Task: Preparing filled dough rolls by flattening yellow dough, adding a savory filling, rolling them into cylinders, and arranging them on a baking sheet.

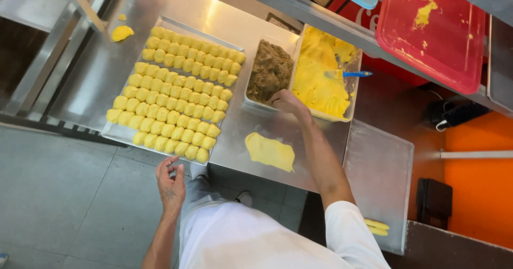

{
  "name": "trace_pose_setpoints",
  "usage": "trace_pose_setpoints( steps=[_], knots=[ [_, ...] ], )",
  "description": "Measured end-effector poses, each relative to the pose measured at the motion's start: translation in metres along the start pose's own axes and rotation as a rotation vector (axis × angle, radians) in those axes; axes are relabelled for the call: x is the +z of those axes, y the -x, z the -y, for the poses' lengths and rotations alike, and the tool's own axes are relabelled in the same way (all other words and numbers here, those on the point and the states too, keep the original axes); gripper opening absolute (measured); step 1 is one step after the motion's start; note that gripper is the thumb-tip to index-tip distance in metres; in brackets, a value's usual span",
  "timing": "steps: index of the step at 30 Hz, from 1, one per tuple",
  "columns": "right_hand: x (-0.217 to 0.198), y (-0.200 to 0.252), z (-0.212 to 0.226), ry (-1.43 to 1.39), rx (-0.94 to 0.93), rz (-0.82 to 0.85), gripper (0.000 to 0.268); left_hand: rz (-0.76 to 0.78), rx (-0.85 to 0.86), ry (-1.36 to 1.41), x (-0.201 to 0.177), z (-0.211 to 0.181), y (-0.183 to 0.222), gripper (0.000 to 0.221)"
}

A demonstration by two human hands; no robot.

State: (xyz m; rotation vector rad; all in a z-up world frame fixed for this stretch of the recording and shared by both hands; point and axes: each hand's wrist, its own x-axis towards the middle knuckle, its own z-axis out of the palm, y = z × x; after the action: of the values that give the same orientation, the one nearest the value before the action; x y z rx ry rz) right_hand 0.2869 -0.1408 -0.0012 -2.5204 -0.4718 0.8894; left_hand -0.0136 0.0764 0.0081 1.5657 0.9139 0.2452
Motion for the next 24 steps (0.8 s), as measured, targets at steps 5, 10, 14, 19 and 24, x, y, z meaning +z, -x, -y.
trace_pose_setpoints(
  steps=[5,10,14,19,24],
  knots=[
    [0.040,0.047,-0.028,0.295,-0.426,-0.419,0.036,-0.085,0.269,-0.067,-0.015,0.010,-0.035,0.014],
    [0.116,0.112,0.007,0.935,-0.407,-0.488,0.044,-0.117,0.229,0.072,-0.016,0.001,0.006,0.018],
    [0.157,0.100,-0.011,1.218,-0.303,-0.392,0.049,-0.079,0.199,0.078,-0.001,0.026,0.057,0.020],
    [0.168,0.112,-0.011,1.289,-0.250,-0.349,0.050,-0.074,0.136,0.089,0.001,0.081,0.111,0.023],
    [0.168,0.125,-0.037,1.110,-0.218,-0.292,0.055,-0.101,0.110,0.071,-0.003,0.084,0.143,0.026]
  ],
)
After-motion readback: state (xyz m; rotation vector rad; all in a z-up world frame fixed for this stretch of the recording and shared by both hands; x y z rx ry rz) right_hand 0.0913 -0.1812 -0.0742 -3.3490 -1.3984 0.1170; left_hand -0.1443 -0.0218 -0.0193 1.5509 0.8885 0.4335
